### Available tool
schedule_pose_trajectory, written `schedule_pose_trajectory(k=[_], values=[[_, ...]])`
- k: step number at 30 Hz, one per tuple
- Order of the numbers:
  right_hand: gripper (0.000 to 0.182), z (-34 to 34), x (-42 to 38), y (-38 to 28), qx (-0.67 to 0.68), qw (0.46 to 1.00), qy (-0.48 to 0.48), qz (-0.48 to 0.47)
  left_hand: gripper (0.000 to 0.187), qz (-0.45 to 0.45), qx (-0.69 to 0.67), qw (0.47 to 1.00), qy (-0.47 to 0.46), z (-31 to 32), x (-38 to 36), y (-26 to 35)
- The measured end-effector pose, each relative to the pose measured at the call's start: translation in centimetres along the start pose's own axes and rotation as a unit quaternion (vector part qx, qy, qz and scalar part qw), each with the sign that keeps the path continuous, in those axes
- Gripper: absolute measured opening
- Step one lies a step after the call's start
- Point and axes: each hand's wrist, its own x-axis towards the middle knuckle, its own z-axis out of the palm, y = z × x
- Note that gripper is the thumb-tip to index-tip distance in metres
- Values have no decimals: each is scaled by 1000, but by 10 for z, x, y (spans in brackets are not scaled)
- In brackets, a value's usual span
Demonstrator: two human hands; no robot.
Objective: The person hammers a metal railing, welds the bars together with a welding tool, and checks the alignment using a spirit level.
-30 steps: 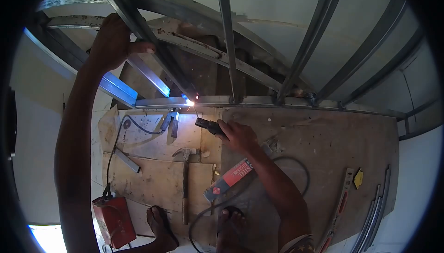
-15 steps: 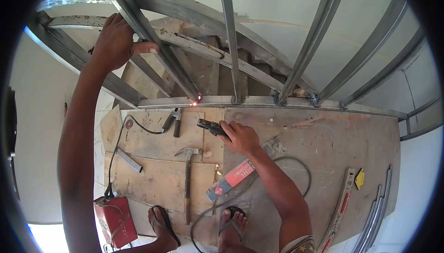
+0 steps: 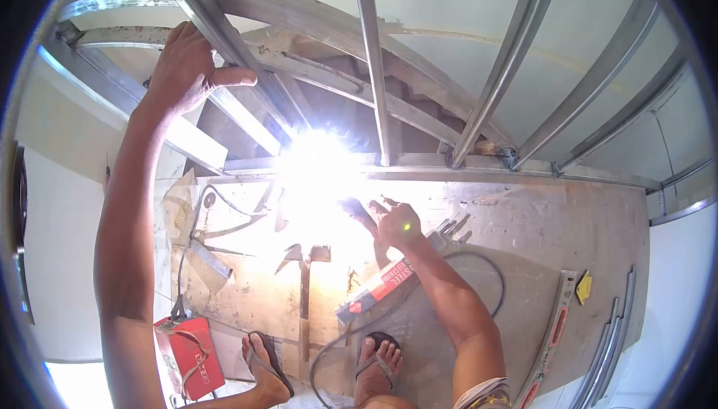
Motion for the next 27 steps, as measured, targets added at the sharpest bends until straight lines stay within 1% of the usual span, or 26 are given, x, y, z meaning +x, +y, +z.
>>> schedule_pose_trajectory(k=[2, 4, 6, 9, 10, 12, 13, 14, 16, 17, 19, 25, 27], values=[[51, -55, 34, -21, 91, 988, -78, 100, 82, -3, -10, 1000, -23, -4, 0, 1], [51, -52, 33, -21, 102, 988, -62, 100, 81, -2, -11, 1000, -24, -6, 0, 2], [50, -51, 32, -21, 88, 989, -65, 101, 70, -8, -2, 998, -65, -12, 0, 5], [50, -55, 33, -23, 100, 985, -86, 113, 68, -24, -2, 996, -90, -15, 2, 7], [50, -47, 28, -20, 100, 985, -86, 114, 68, -23, -1, 996, -90, -12, 2, 5], [48, -23, 14, -12, 63, 995, 60, 40, 68, -4, 8, 999, -43, -3, 0, -2], [47, -42, 25, -18, 136, 987, -11, 89, 70, -6, -7, 998, -58, -8, 1, 0], [45, -57, 32, -24, 207, 965, -82, 137, 72, -8, -23, 997, -73, -13, 2, 4], [46, -54, 32, -30, 242, 960, -9, 144, 74, -17, -12, 996, -89, -16, 3, 7], [46, -56, 32, -30, 243, 959, -10, 145, 74, -17, -13, 996, -91, -17, 4, 8], [47, -60, 33, -31, 173, 975, -73, 118, 76, -33, -5, 994, -102, -18, 5, 11], [47, -57, 32, -30, 154, 976, -65, 137, 77, -6, -13, 998, -59, -10, 2, 5], [47, -55, 33, -30, 159, 976, -58, 138, 77, -11, -3, 997, -72, -12, 3, 6]])
